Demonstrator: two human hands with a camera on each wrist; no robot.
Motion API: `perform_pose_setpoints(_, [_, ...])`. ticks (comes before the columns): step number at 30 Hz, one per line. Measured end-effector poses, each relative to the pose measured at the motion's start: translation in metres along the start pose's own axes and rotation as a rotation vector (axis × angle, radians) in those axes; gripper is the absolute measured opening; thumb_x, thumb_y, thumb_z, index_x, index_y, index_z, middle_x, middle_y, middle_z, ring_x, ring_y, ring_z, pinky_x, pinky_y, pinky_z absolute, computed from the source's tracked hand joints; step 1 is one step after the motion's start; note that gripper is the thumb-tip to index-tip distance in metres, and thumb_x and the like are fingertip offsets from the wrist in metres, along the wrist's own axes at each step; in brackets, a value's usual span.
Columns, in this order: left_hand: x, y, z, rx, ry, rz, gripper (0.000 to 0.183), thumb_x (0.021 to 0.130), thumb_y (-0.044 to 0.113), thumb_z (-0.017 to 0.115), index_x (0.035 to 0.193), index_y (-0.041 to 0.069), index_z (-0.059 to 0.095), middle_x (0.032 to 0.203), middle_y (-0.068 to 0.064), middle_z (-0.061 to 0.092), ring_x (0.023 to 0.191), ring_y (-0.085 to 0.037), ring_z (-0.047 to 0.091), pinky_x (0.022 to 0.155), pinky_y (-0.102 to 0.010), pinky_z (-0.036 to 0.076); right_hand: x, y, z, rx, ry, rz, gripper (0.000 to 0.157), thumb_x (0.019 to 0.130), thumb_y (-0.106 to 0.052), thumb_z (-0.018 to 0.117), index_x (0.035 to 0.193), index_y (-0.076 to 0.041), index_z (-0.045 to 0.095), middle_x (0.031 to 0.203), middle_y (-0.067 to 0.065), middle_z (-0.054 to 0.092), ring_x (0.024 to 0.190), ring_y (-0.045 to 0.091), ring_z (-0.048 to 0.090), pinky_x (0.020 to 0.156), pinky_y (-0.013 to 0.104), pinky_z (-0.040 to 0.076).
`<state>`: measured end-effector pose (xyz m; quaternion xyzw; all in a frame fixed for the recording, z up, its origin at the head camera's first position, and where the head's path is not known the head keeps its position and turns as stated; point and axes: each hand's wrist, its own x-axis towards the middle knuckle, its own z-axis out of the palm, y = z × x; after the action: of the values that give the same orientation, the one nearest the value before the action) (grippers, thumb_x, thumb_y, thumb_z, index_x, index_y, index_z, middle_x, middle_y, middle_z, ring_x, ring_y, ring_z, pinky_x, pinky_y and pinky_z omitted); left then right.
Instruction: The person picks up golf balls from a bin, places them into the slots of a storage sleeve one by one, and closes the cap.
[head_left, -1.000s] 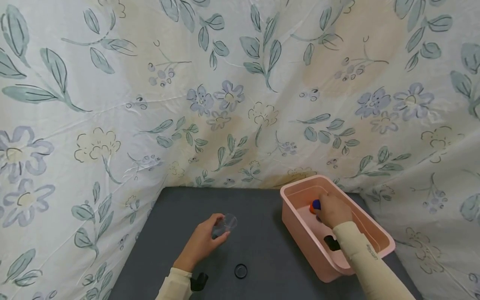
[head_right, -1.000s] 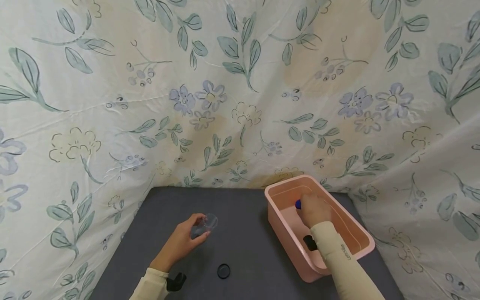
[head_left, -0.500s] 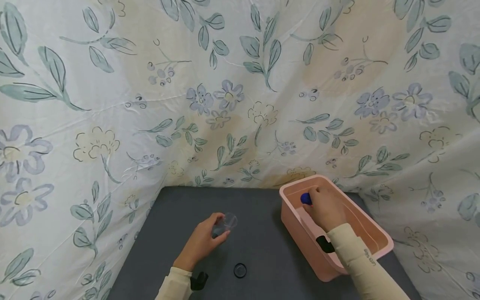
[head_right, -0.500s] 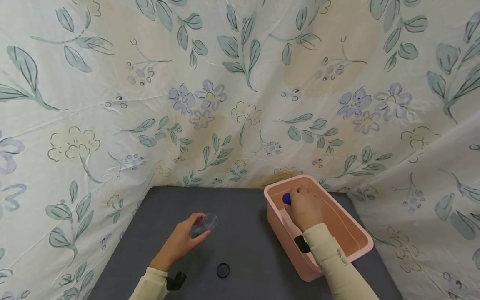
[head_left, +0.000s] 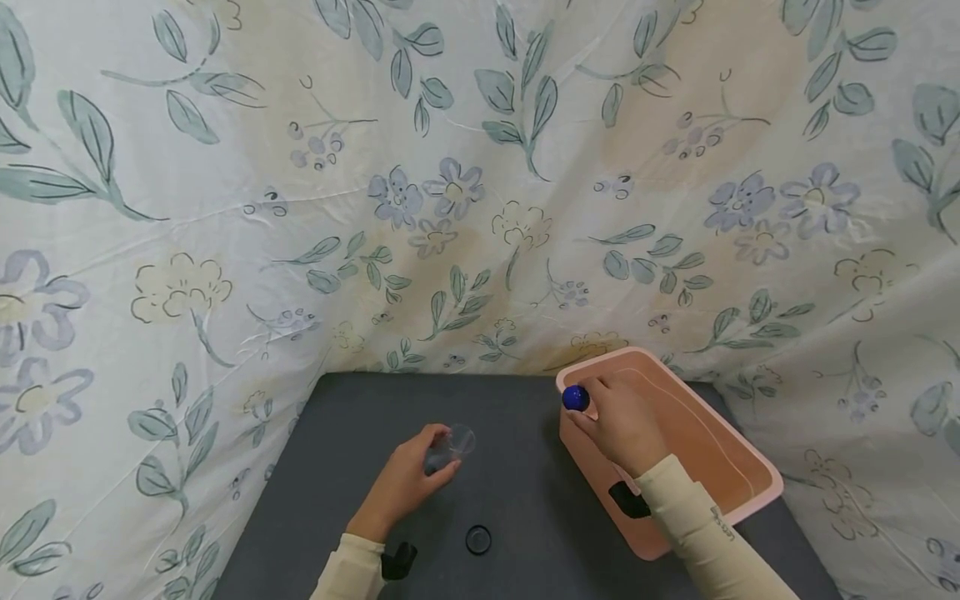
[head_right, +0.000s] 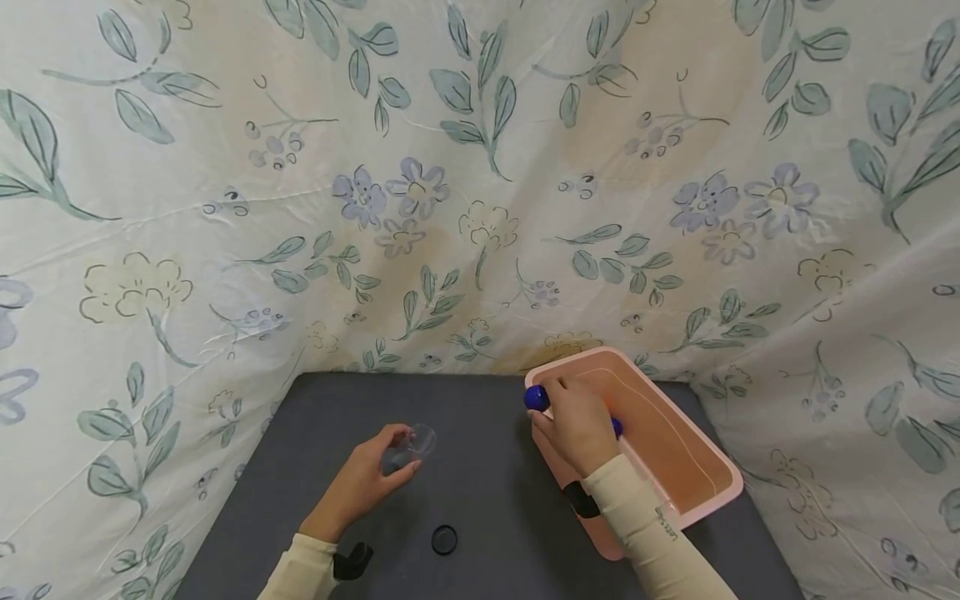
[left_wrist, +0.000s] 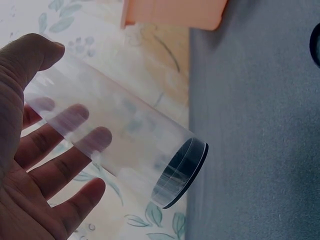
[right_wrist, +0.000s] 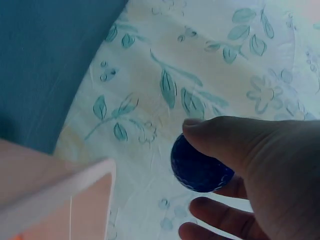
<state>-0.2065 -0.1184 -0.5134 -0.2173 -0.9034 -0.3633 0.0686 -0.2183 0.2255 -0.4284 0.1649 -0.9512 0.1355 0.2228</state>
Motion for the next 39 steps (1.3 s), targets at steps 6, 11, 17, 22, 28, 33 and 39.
perform_pose_setpoints(6, [0.001, 0.002, 0.002, 0.002, 0.009, -0.002, 0.049, 0.093, 0.025, 0.080, 0.136, 0.016, 0.058, 0.128, -0.005, 0.071, 0.116, -0.019, 0.070, 0.091, -0.042, 0.060, 0.000, -0.023, 0.007, 0.105, -0.033, 0.023, 0.050, 0.086, -0.028, 0.087, 0.125, -0.003, 0.068, 0.116, 0.015, 0.068, 0.096, 0.028, 0.069, 0.084, 0.046, 0.062])
perform_pose_setpoints(11, [0.001, 0.003, 0.003, -0.003, 0.016, 0.010, 0.050, 0.093, 0.024, 0.080, 0.137, 0.013, 0.058, 0.128, -0.005, 0.071, 0.116, -0.019, 0.070, 0.091, -0.043, 0.060, 0.000, -0.041, 0.015, 0.194, -0.073, 0.061, 0.048, 0.086, -0.031, 0.086, 0.123, -0.006, 0.070, 0.109, 0.010, 0.068, 0.090, 0.023, 0.065, 0.084, 0.043, 0.062])
perform_pose_setpoints(17, [0.001, 0.005, 0.005, 0.003, 0.019, 0.010, 0.050, 0.093, 0.025, 0.080, 0.136, 0.013, 0.058, 0.127, -0.006, 0.071, 0.116, -0.020, 0.070, 0.094, -0.044, 0.060, -0.001, -0.059, 0.027, 0.318, -0.090, 0.078, 0.047, 0.087, -0.033, 0.086, 0.125, -0.011, 0.071, 0.118, 0.006, 0.071, 0.104, 0.022, 0.068, 0.094, 0.044, 0.060])
perform_pose_setpoints(22, [0.001, 0.007, 0.005, 0.002, 0.027, 0.025, 0.050, 0.092, 0.024, 0.081, 0.136, 0.014, 0.058, 0.126, -0.006, 0.071, 0.114, -0.020, 0.071, 0.093, -0.043, 0.060, -0.002, -0.074, 0.035, 0.363, -0.120, 0.089, 0.048, 0.087, -0.038, 0.084, 0.127, -0.015, 0.071, 0.122, 0.003, 0.071, 0.106, 0.019, 0.069, 0.096, 0.042, 0.060])
perform_pose_setpoints(28, [0.002, 0.007, 0.003, -0.003, 0.019, 0.048, 0.048, 0.094, 0.023, 0.079, 0.136, 0.014, 0.058, 0.126, -0.007, 0.071, 0.117, -0.021, 0.070, 0.096, -0.044, 0.059, -0.004, -0.088, 0.044, 0.488, -0.131, 0.086, 0.046, 0.089, -0.038, 0.083, 0.127, -0.016, 0.071, 0.121, 0.002, 0.070, 0.107, 0.017, 0.069, 0.096, 0.042, 0.060])
perform_pose_setpoints(33, [0.002, 0.007, 0.002, -0.013, 0.019, 0.055, 0.048, 0.093, 0.022, 0.080, 0.135, 0.014, 0.058, 0.126, -0.008, 0.071, 0.115, -0.021, 0.070, 0.095, -0.043, 0.060, -0.004, -0.098, 0.052, 0.542, -0.143, 0.078, 0.045, 0.090, -0.039, 0.081, 0.129, -0.017, 0.071, 0.119, -0.001, 0.069, 0.106, 0.014, 0.067, 0.092, 0.040, 0.060])
perform_pose_setpoints(39, [0.002, 0.007, 0.001, -0.003, 0.022, 0.043, 0.049, 0.093, 0.023, 0.080, 0.136, 0.014, 0.058, 0.128, -0.005, 0.070, 0.118, -0.020, 0.070, 0.099, -0.043, 0.058, -0.004, -0.103, 0.057, 0.588, -0.157, 0.067, 0.046, 0.092, -0.040, 0.079, 0.130, -0.017, 0.070, 0.120, -0.002, 0.069, 0.107, 0.013, 0.067, 0.093, 0.041, 0.060])
